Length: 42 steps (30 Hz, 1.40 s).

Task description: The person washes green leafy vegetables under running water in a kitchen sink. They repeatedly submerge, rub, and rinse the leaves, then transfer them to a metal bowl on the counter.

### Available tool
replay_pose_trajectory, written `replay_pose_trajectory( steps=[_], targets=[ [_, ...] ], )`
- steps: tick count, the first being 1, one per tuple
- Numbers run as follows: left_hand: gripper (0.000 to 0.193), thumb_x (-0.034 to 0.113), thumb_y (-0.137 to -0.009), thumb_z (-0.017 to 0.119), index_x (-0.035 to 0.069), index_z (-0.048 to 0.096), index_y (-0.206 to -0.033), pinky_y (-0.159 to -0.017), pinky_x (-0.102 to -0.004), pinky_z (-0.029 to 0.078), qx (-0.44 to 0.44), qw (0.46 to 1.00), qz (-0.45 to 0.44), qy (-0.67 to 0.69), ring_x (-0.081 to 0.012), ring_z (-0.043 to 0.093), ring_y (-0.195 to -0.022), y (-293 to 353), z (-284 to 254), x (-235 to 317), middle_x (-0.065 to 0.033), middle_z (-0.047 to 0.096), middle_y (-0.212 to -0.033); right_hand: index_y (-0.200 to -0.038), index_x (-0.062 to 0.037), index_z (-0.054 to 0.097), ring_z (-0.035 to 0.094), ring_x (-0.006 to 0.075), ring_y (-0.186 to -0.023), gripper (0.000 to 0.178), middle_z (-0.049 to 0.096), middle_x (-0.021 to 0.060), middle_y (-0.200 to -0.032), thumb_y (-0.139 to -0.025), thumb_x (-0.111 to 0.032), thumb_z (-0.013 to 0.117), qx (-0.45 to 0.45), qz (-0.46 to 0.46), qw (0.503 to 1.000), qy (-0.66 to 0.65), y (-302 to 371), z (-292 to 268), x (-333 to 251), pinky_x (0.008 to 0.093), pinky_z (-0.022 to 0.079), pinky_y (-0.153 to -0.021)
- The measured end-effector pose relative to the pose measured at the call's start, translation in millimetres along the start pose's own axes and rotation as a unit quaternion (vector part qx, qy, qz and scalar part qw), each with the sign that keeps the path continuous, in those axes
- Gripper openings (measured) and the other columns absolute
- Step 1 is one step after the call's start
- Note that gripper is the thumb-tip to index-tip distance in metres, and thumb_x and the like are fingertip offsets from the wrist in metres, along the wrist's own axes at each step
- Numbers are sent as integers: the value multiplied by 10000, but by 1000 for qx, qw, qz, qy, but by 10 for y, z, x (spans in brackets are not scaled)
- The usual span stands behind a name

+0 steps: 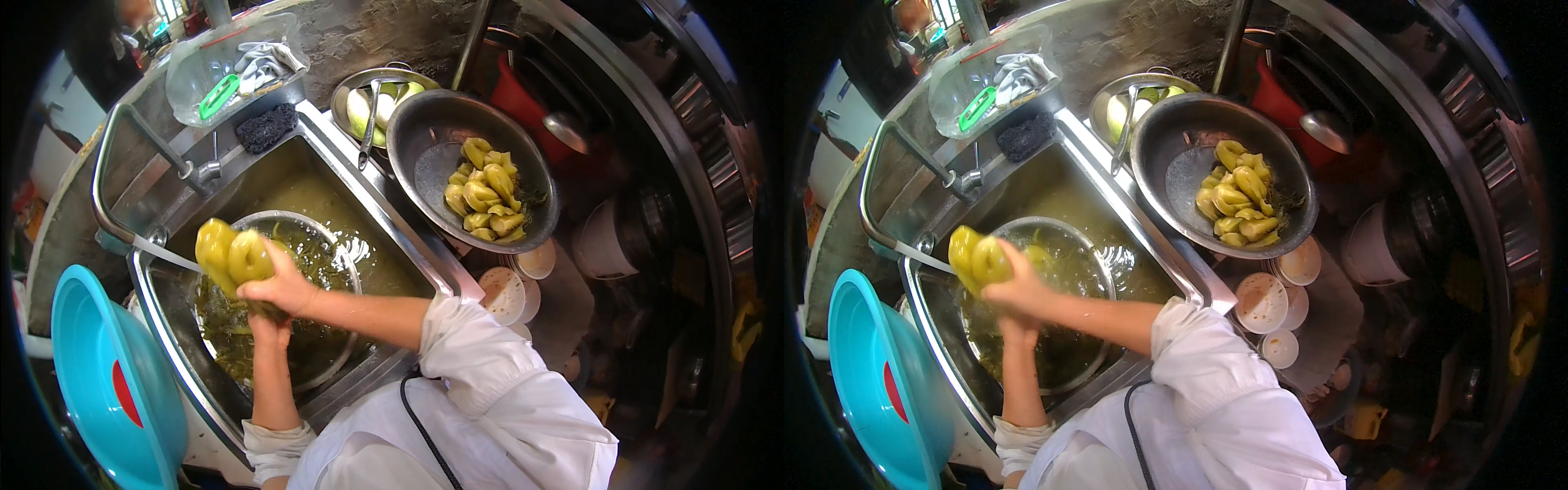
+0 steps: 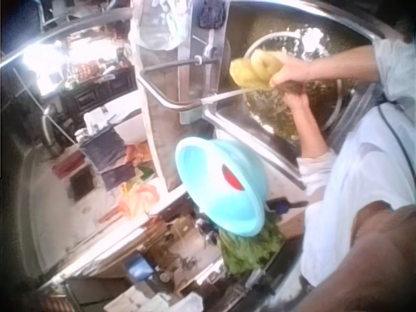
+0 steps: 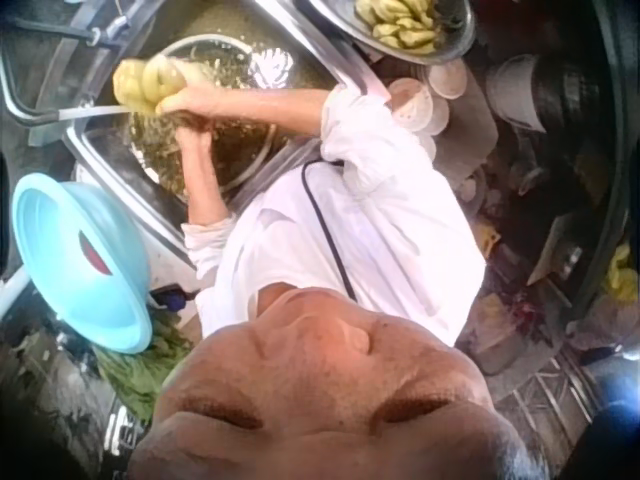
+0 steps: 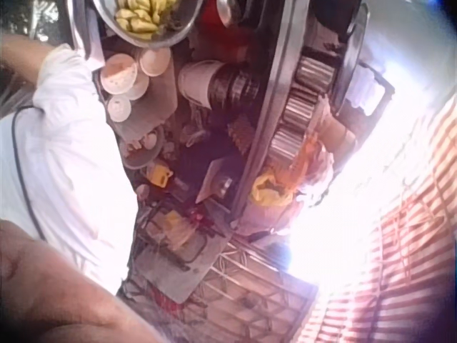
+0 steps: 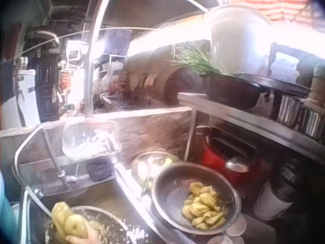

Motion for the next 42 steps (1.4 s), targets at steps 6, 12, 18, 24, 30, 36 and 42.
replay_pose_trajectory(
  steps=[6, 12, 18, 24, 30, 36, 42],
  targets=[
    [163, 182, -901, 490, 69, 454, -790, -380, -231, 367, 13, 989, -45, -139, -126, 483, -482, -129, -538, -56, -34, 487, -648, -908, -9, 601, 588, 159, -772, 239, 606, 61, -825, -702, -115, 661, 51, -42, 984, 168, -25, -822, -1306, 283, 463, -698],
    [148, 181, -865, 516, 49, 549, -925, -536, -304, 462, 145, 870, -25, -471, -182, 576, -599, -346, -1558, 42, -67, 595, -738, -1014, -12, 580, 580, 142, -756, 322, 605, 61, -887, -733, -144, 665, 232, -94, 933, 258, -215, -2038, -2201, 262, 454, -700],
    [175, 207, -842, 544, 49, 600, -894, -677, -359, 458, 100, 760, 100, -635, -263, 607, -729, -560, -1224, 97, -132, 629, -775, -1069, 39, 546, 564, 231, -950, 516, 592, 140, -1026, -678, -250, 719, 223, 98, 728, 641, -100, -3267, -1700, 308, 424, -839],
    [256, 198, -846, 539, 35, 542, -1043, -819, -362, 436, 39, 786, 111, -608, -283, 561, -917, -1141, -609, -57, -167, 569, -967, -1165, 2, 514, 543, 336, -1033, 523, 561, 209, -1117, -706, -197, 668, 76, 204, 569, 793, -136, -3084, -1658, 357, 425, -875],
    [786, 441, -718, 672, -20, 339, -1260, -993, -374, 348, 176, 703, -63, -686, -307, 392, -1189, -1622, -543, -269, -193, 429, -1249, -1162, -13, 520, 549, 135, -938, 341, 575, 82, -1045, -823, 14, 533, 38, -38, 812, 581, -8, -1451, -1768, 265, 429, -840],
    [882, 388, -632, 748, 4, 301, -1288, -990, -371, 354, 141, 735, -169, -642, -310, 427, -1159, -1703, -849, -555, -176, 429, -1251, -1109, -10, 536, 589, 252, -877, 398, 570, 153, -965, -726, -19, 642, -230, 99, 801, 544, 60, -847, -233, 312, 475, -772],
    [644, 117, -602, 670, 47, 430, -1196, -953, -375, 363, 82, 762, 211, -607, -283, 432, -1125, -930, -564, 3, -139, 484, -1163, -1239, -21, 415, 462, 316, -1115, 634, 475, 202, -1178, -696, -158, 711, -185, 141, 786, 573, -301, -1009, 787, 362, 376, -942]
  ],
)
Point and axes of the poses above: each hand's wrist, its own y-axis away from the middle knuckle, its own z-axis out of the palm, x = y × z, the point moved 7 cm from there along -y, towards the middle knuckle
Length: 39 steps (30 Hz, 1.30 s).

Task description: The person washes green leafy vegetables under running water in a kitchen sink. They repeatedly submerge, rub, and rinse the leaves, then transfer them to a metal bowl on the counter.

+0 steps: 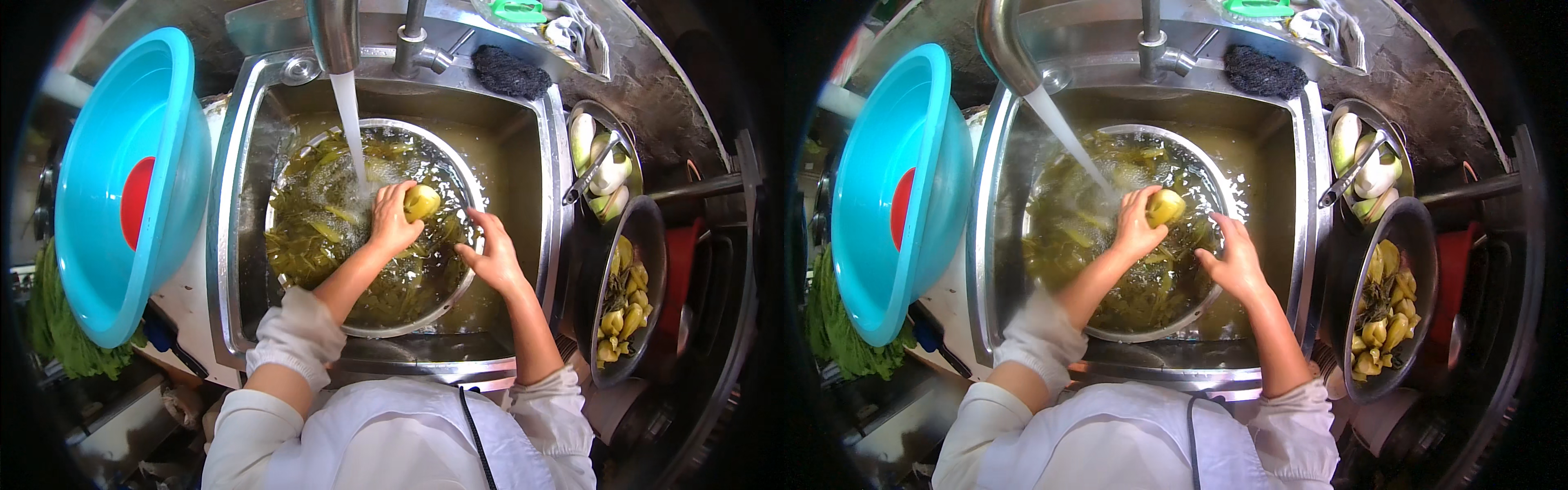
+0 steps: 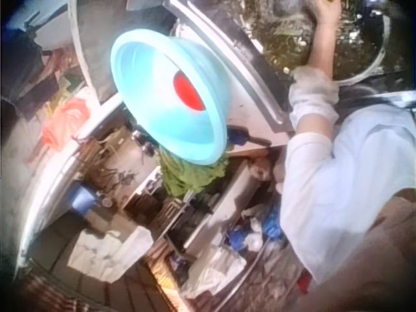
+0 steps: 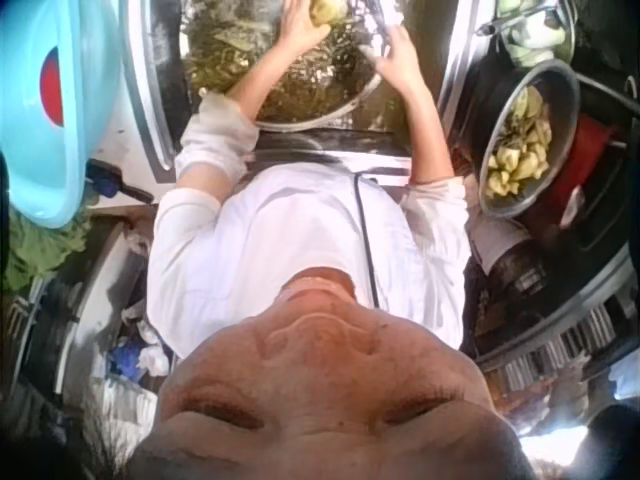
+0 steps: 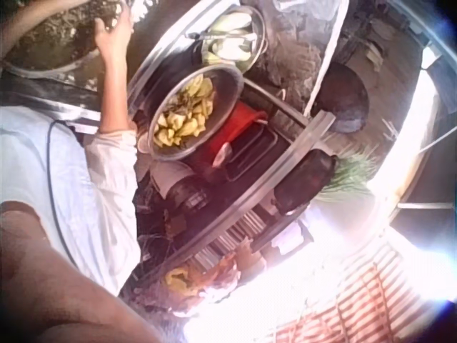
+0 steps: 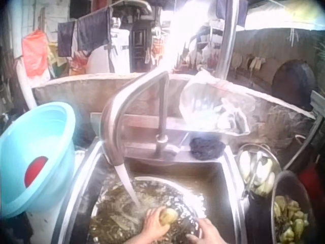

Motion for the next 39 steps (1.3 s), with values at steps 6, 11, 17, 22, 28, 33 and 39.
replay_pose_trajectory(
  steps=[6, 11, 17, 22, 28, 33, 39],
  targets=[
    [655, 39, -616, 611, 62, 419, -1241, -1015, -384, 308, 54, 974, 160, 153, -308, 370, -1200, 175, -912, 577, -151, 417, -1236, -1291, -19, 356, 457, 233, -1125, 794, 458, 146, -1226, -660, -265, 770, -108, -91, 925, -353, -577, 537, -630, 351, 364, -959],
    [556, 90, -755, 634, 73, 415, -1266, -1009, -334, 294, 70, 947, 75, 303, -236, 365, -1206, 23, -1390, 345, -95, 373, -1279, -1087, -15, 507, 559, 121, -801, 483, 569, 47, -923, -698, -196, 731, -82, -91, 851, -510, -982, 637, -1214, 252, 465, -716],
    [266, 128, -901, 468, 18, 467, -1144, -758, -293, 450, -103, 915, -81, 383, -180, 569, -824, 212, -938, -220, -64, 580, -856, -964, -52, 525, 554, 143, -796, 263, 577, 50, -901, -732, -73, 646, -96, -62, 744, -658, -1124, 696, -1564, 278, 450, -714],
    [187, 187, -906, 444, 36, 551, -927, -601, -301, 437, -88, 987, -108, 83, -158, 542, -613, 519, -753, -555, -49, 539, -645, -967, -64, 567, 567, 172, -854, 249, 594, 50, -904, -757, -156, 662, -53, -13, 744, -666, -1209, 516, -1497, 346, 465, -757],
    [365, 30, -754, 514, 66, 530, -1117, -912, -393, 386, -56, 977, -91, -186, -315, 447, -1088, 364, -691, -716, -144, 471, -1187, -972, -97, 507, 515, 145, -810, 330, 525, 27, -874, -722, -153, 716, -49, -65, 762, -642, -1162, 240, -1498, 313, 438, -711],
    [454, 71, -725, 551, 106, 517, -1176, -984, -457, 290, -164, 929, -139, -301, -307, 388, -1176, 238, -279, -802, -138, 442, -1240, -931, -63, 543, 529, 134, -805, 350, 562, 33, -871, -669, -200, 731, -38, -107, 855, -506, -1001, 62, -1267, 276, 425, -734],
    [324, 132, -749, 612, 99, 566, -1068, -838, -350, 422, -156, 972, -143, -99, -235, 590, -919, 128, -519, -780, -118, 626, -956, -992, -28, 500, 586, 195, -849, 388, 608, 96, -881, -676, -117, 707, -39, -32, 904, -425, -740, -82, -621, 321, 450, -792]
  ],
)
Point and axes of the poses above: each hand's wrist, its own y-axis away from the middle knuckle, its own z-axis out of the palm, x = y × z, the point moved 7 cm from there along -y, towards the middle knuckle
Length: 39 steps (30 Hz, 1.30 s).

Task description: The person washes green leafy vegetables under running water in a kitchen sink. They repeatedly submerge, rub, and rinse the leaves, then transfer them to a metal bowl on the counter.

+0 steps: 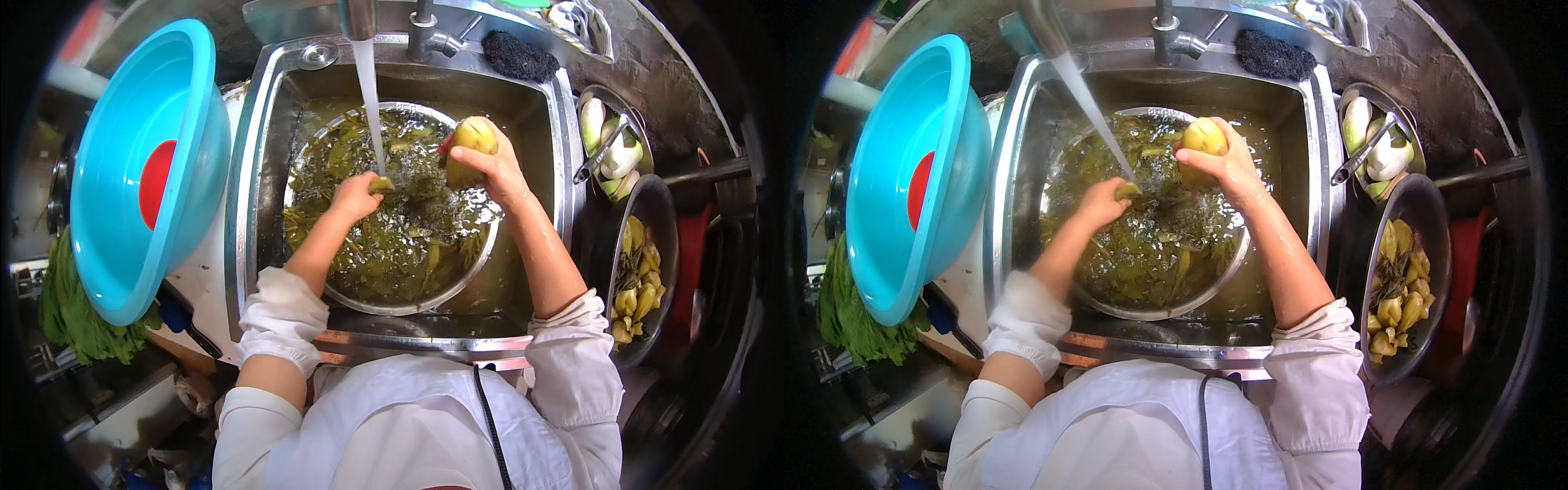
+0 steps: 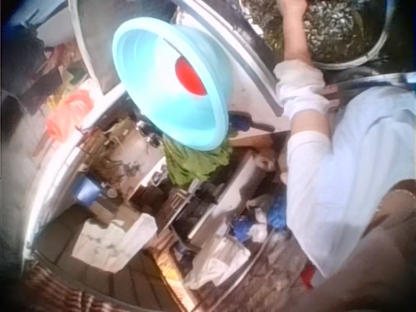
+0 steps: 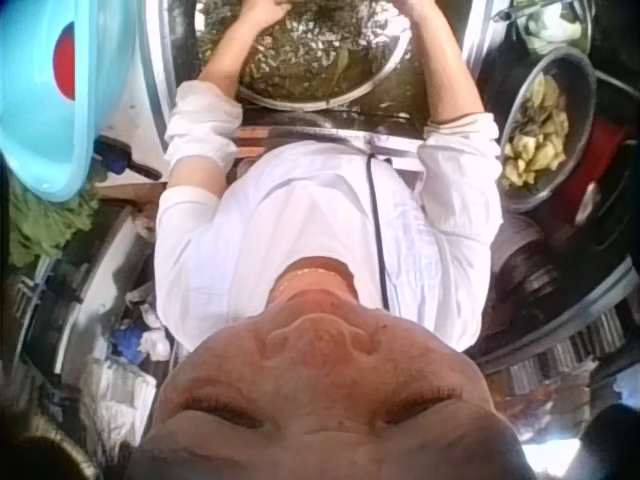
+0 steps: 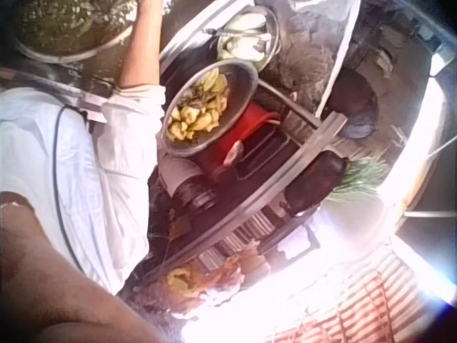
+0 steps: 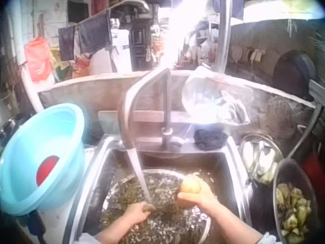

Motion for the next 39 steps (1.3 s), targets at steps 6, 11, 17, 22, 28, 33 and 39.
replay_pose_trajectory(
  steps=[6, 11, 17, 22, 28, 33, 39],
  targets=[
    [278, 136, -859, 494, 66, 562, -1119, -779, -270, 439, -18, 986, -1, 168, -128, 572, -829, 91, -440, 8, -43, 621, -930, -1015, -57, 546, 563, 152, -870, 404, 596, 55, -918, -660, -136, 721, -10, 58, 998, -23, 134, -64, 334, 287, 443, -790],
    [274, 108, -890, 415, 135, 523, -1140, -740, -300, 468, -17, 955, 62, 290, -152, 568, -768, 256, -348, 542, -51, 605, -918, -1044, -55, 517, 537, 140, -931, 464, 574, 53, -980, -636, -115, 728, -75, 105, 991, -47, 219, 382, 538, 278, 432, -827],
    [680, -57, -818, 334, 265, 169, -1393, -980, -386, 343, 42, 946, 165, 278, -337, 435, -1155, 580, -170, 977, -188, 433, -1269, -1018, -37, 528, 572, 144, -773, 420, 580, 48, -891, -648, -57, 727, 54, 83, 981, -168, 242, 510, 660, 265, 471, -724],
    [672, -67, -777, 315, 180, 193, -1390, -951, -389, 386, 141, 908, 264, 293, -369, 457, -1141, 801, -139, 1007, -196, 413, -1297, -997, -41, 516, 579, 160, -772, 332, 585, 58, -859, -711, -74, 680, 82, 37, 969, -232, 254, 438, 637, 288, 476, -718],
    [506, -99, -739, 353, 68, 485, -1199, -959, -367, 355, -20, 965, 66, 254, -254, 449, -1149, 924, 371, 332, -164, 541, -1124, -1169, -85, 378, 560, 254, -834, 473, 547, 121, -878, -774, -167, 624, 139, -51, 944, -296, 85, -78, 205, 393, 478, -789],
    [388, 27, -691, 542, 104, 594, -1067, -934, -410, 355, 79, 959, 158, -221, -319, 460, -1110, 575, -122, 2, -151, 532, -1143, -1117, -3, 438, 573, 238, -846, 448, 561, 111, -863, -739, -122, 648, 73, -60, 970, -223, 160, -361, 55, 366, 476, -785],
    [370, 107, -710, 570, 54, 577, -1077, -927, -369, 394, -260, 922, -8, -288, -278, 469, -1128, 94, 269, 255, -153, 514, -1186, -1083, -10, 459, 577, 241, -855, 421, 572, 121, -872, -722, -115, 649, 92, -27, 969, -227, 380, -366, 275, 357, 473, -777]
  ],
)
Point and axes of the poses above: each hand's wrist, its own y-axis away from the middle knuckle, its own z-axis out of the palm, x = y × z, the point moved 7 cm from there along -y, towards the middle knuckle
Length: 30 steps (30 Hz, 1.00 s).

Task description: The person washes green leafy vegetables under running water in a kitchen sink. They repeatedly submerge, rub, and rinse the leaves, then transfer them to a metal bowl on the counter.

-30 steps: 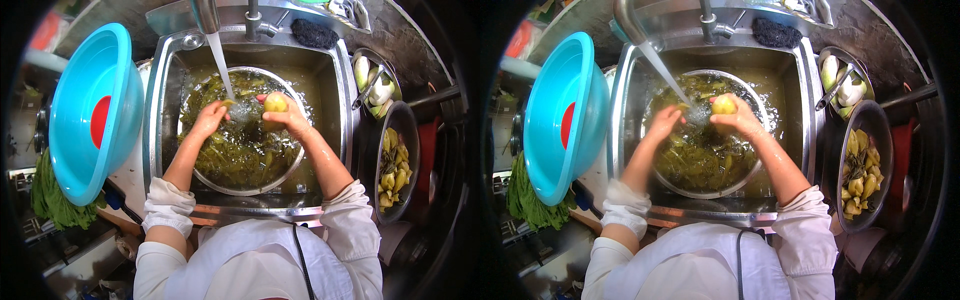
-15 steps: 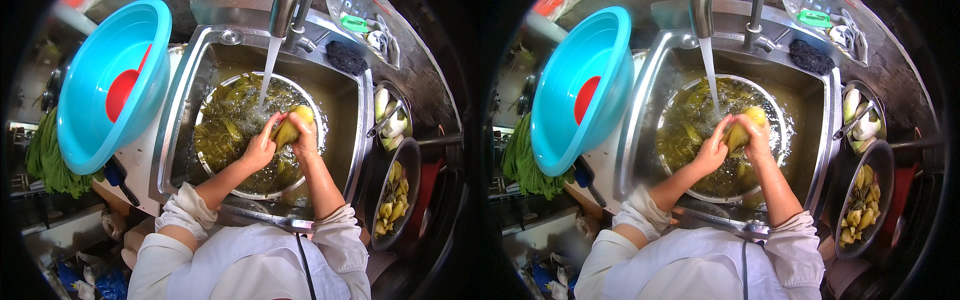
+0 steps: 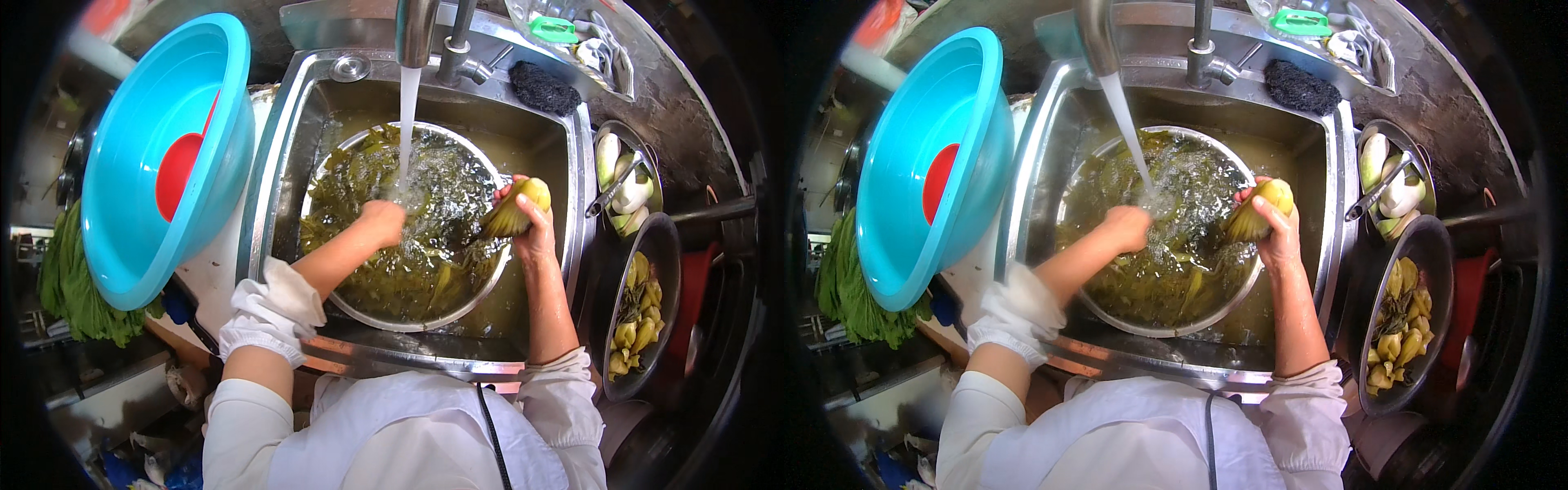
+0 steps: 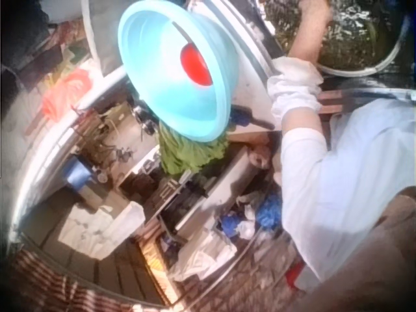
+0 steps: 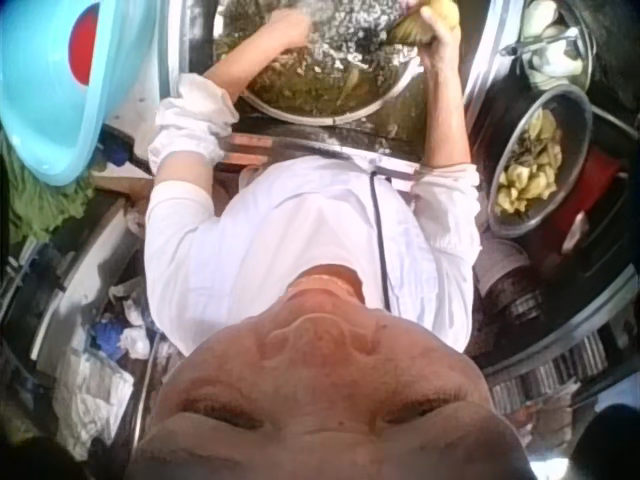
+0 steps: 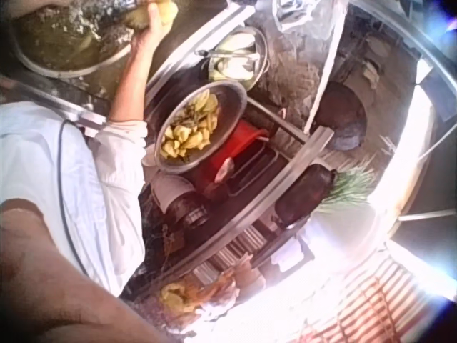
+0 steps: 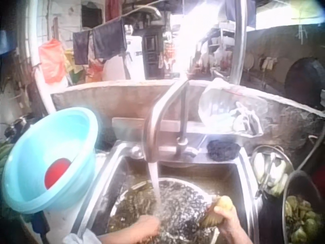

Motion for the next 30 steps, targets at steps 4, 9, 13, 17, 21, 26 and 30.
replay_pose_trajectory(
  steps=[4, 9, 13, 17, 21, 26, 30],
  targets=[
    [495, 147, -724, 593, 77, 483, -1201, -960, -383, 371, 308, 946, 82, 65, -267, 429, -1161, -460, -698, 436, -158, 463, -1221, -1087, -20, 464, 576, 237, -863, 440, 571, 113, -882, -699, -108, 651, 7, 13, 1000, 14, 133, -47, 87, 362, 469, -792],
    [683, 130, -718, 609, 151, 315, -1334, -996, -427, 334, 183, 969, -77, 146, -287, 293, -1264, -951, -527, 341, -197, 350, -1299, -1089, -21, 467, 573, 249, -857, 473, 571, 118, -879, -670, -86, 677, 10, 20, 999, 26, 367, -152, 107, 365, 461, -801],
    [497, 154, -740, 594, 160, 467, -1220, -914, -404, 410, 101, 992, -25, 69, -317, 482, -1116, -904, -175, 492, -151, 452, -1234, -1082, -18, 471, 575, 241, -848, 462, 574, 118, -864, -671, -81, 673, 28, 22, 999, 14, 413, -285, 61, 358, 458, -793],
    [445, 123, -727, 587, 138, 509, -1165, -839, -375, 452, 209, 968, 72, 115, -298, 553, -941, -497, 37, 491, -157, 536, -1062, -1078, -19, 474, 576, 238, -847, 460, 577, 116, -862, -672, -86, 679, 36, 14, 999, 19, 427, -341, 41, 357, 454, -801],
    [393, 53, -735, 536, 145, 557, -1116, -827, -377, 451, 202, 966, 136, 83, -297, 548, -930, 136, 288, 318, -147, 543, -1031, -1074, -21, 475, 577, 237, -853, 453, 578, 112, -864, -676, -89, 682, 43, 14, 999, 26, 445, -327, 22, 355, 452, -806],
    [269, 66, -754, 538, 121, 629, -1001, -839, -363, 448, 181, 939, 218, 193, -281, 546, -955, 483, 132, 77, -111, 572, -997, -1080, -11, 468, 575, 231, -865, 446, 576, 110, -869, -686, -76, 666, 29, 4, 999, 22, 437, -236, -13, 346, 452, -794],
    [467, 163, -750, 600, 156, 509, -1208, -917, -330, 413, 334, 896, -53, 289, -285, 508, -1076, -23, -316, -648, -177, 468, -1216, -1085, -8, 466, 576, 230, -861, 451, 579, 111, -876, -684, -68, 664, 19, 5, 1000, 19, 461, -158, 0, 346, 450, -799]
  ],
)
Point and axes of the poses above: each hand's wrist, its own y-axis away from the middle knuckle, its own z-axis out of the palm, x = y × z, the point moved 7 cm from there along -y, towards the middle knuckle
